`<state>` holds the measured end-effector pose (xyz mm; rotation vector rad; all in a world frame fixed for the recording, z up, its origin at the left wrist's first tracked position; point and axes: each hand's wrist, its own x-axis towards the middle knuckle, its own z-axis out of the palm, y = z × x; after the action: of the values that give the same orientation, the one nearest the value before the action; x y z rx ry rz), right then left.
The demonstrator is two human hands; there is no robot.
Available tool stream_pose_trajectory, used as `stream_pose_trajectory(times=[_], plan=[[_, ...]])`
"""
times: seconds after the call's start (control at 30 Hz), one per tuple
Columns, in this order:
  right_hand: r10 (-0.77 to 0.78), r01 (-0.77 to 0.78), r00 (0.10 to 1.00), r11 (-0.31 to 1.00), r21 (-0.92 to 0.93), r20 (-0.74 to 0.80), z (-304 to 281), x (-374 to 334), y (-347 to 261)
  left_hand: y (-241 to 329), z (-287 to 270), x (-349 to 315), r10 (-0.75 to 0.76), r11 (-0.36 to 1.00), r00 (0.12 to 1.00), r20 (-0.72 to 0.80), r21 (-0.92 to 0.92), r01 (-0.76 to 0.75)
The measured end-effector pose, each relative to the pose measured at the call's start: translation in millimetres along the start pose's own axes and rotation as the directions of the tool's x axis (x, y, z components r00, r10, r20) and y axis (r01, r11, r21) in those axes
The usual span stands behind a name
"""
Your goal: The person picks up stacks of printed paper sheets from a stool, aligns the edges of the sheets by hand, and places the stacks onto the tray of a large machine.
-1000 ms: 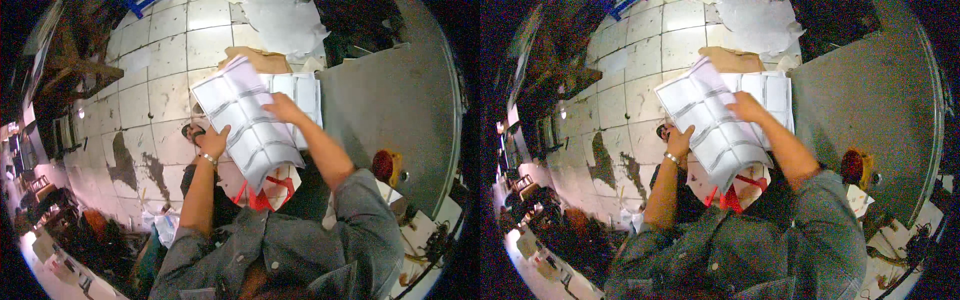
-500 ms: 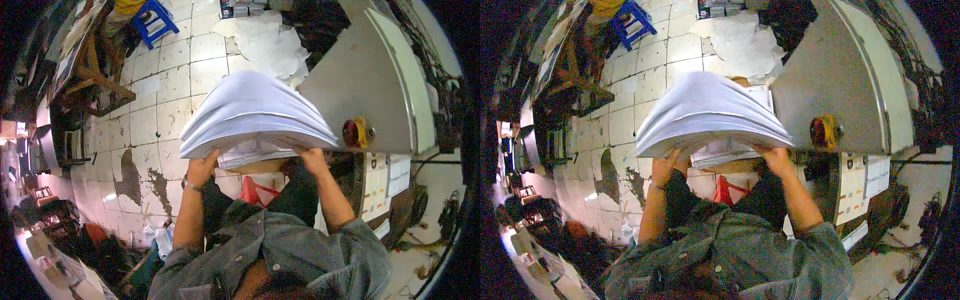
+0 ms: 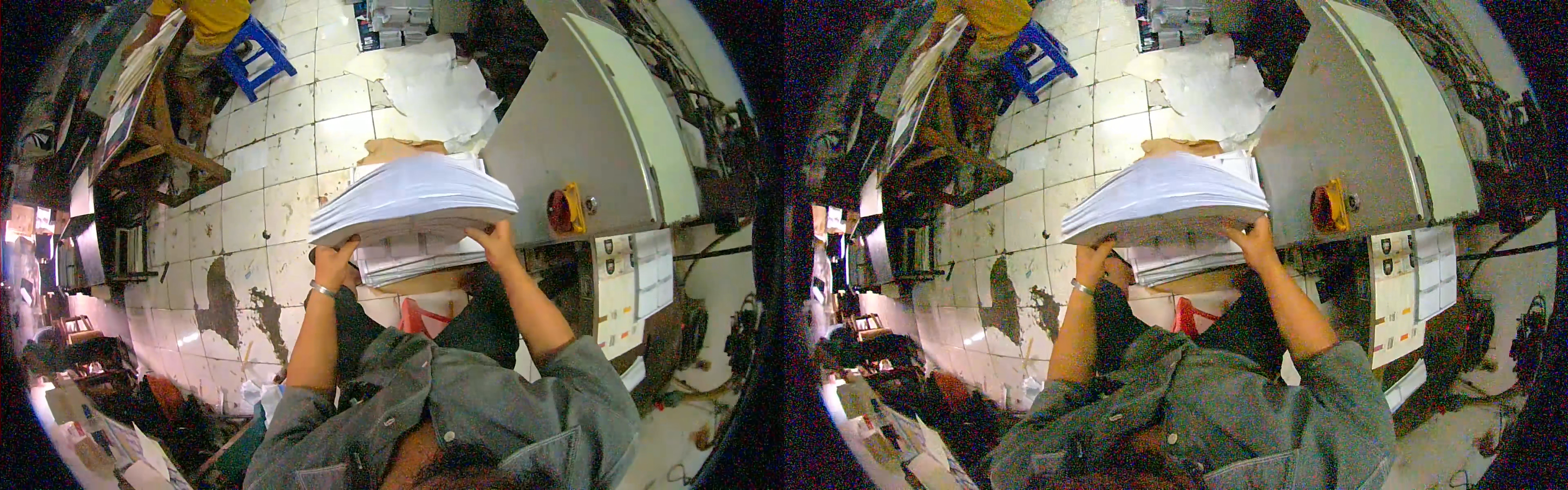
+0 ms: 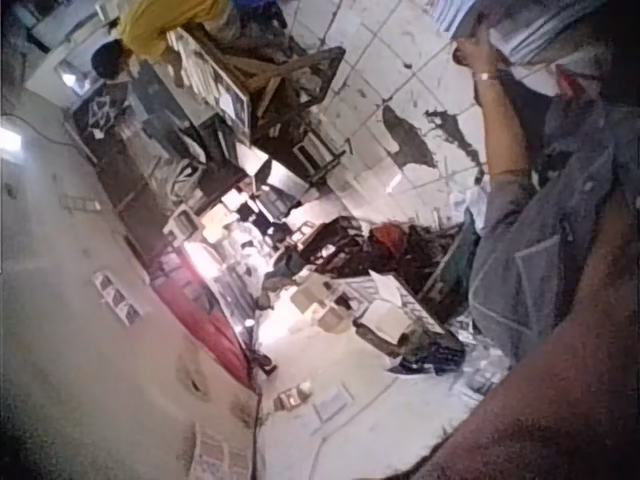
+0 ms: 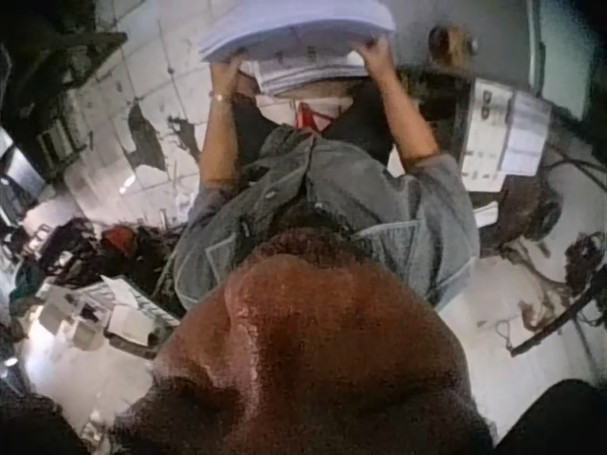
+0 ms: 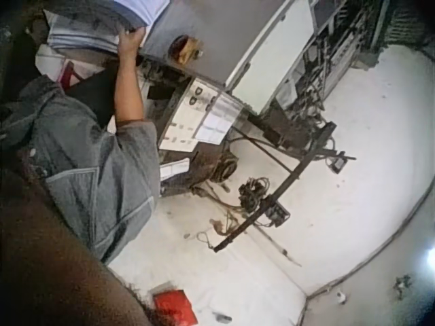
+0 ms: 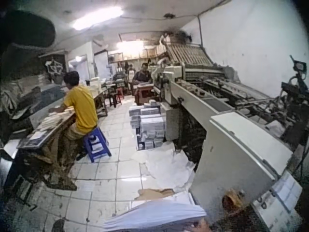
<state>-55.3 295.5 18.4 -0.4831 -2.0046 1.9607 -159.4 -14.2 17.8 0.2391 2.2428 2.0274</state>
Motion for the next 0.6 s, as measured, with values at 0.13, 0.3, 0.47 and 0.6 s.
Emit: stream_pose_trajectory(times=[0.13, 0.3, 0.47, 0.6], plan=[[-0.036, 0.037, 0.999, 0.999, 0.037, -0.03, 7, -10, -2, -4, 2, -10, -0.074, 0.936, 0.997, -0.033, 0.342, 0.081], [0.072, -0.089, 0.993, 0.975, -0.202, -0.092, 2, 12, 29, 14, 25, 7, -0.202, 0.965, 0.967, -0.152, 0.139, 0.223], [-0.002, -0.008, 0.998, 0.988, 0.157, 0.06, 2, 16, -32, 35, -7, 3, -0.172, 0.977, 0.985, -0.012, 0.129, 0.172], [0.194, -0.197, 0.979, 0.979, 0.055, 0.057, -8, -10, -9, 36, -6, -21, -0.192, 0.963, 0.98, 0.055, 0.205, 0.177]])
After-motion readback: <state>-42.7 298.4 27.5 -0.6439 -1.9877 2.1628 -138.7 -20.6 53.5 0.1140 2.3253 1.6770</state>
